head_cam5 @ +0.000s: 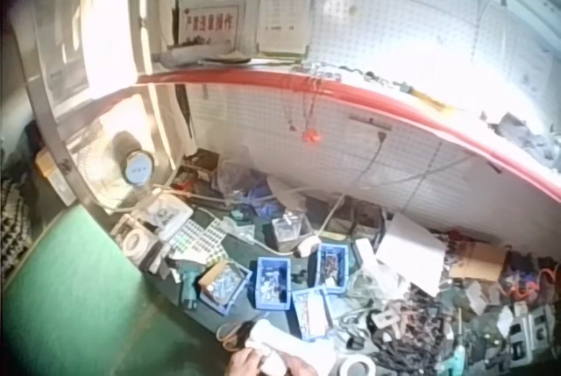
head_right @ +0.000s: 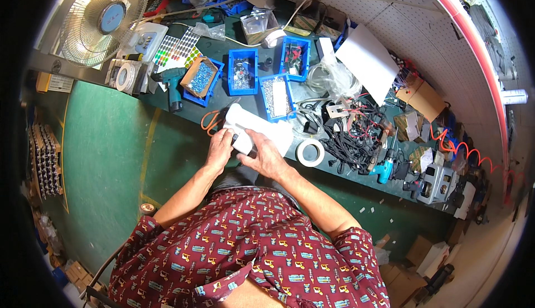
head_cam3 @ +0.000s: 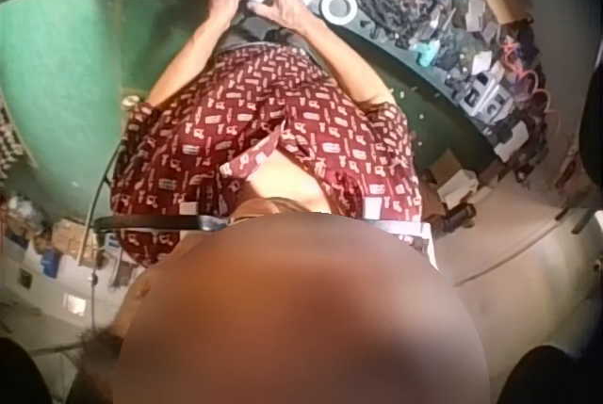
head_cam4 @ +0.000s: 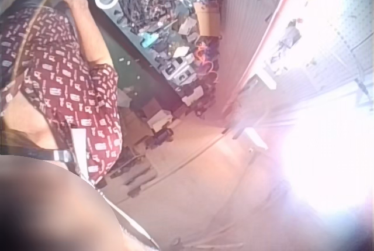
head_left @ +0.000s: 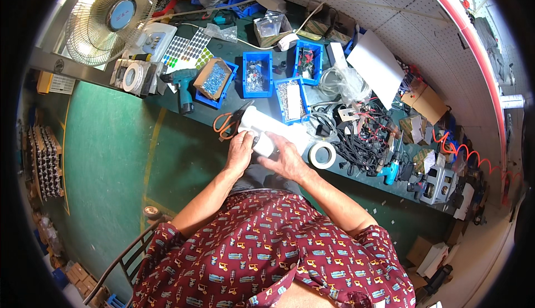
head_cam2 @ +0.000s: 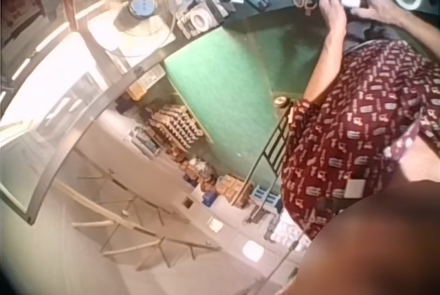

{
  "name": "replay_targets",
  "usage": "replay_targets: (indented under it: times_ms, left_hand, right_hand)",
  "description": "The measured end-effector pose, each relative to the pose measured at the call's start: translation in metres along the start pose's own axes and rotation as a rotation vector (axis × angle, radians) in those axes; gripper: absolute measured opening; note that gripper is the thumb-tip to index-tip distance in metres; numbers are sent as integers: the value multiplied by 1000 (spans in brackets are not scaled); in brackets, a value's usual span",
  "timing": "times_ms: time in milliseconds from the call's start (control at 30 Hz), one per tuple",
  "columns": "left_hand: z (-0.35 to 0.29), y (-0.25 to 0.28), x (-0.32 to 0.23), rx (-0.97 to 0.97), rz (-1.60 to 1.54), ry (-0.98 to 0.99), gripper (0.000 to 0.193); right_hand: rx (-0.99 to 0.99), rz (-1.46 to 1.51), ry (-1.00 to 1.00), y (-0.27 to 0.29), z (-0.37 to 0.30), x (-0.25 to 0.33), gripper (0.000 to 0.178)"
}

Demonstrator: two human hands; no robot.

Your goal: The person retrieves a white plastic housing and a small cylindrical component from a box, then uses a marker to label the housing. They apply adhesive tape to secure the component inside the housing, repeatedly adjusting and pressing it into place. The person handles scissors and a roll of tape while working at a cluttered bench.

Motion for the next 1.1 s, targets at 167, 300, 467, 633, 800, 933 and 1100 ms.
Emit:
replay_targets:
  times_ms: [167,300,467,633,800,933,1100]
  left_hand:
    - [0,-10,-8,83,61,-199,32]
    - [-1,-15,-24,201,101,-283,33]
    - [1,-13,-29,309,44,-283,37]
    - [-8,-22,-43,344,35,-280,32]
    - [-6,-13,-42,370,71,-293,28]
    - [-3,-9,-31,317,-136,-281,33]
    - [-16,4,30,313,-302,146,56]
  right_hand:
    - [132,336,-108,-5,4,-7,61]
    - [322,784,-333,-9,0,-12,54]
    - [398,1054,-402,-4,0,-11,44]
    - [473,1233,-410,-4,-4,-18,38]
    - [491,1247,-423,-1,-3,-16,38]
    - [325,797,-323,6,5,-8,41]
    - [57,567,-224,-29,-4,-29,54]
Point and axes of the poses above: each hand's wrist, its own z-axis towards the middle knuckle, its own y-axis out of the back of the hand, x = y × z, the point moved 4 cm from there along z, towards the middle knuckle, and after that the axes turned 15 degrees about -z, right-handed, at the moved point
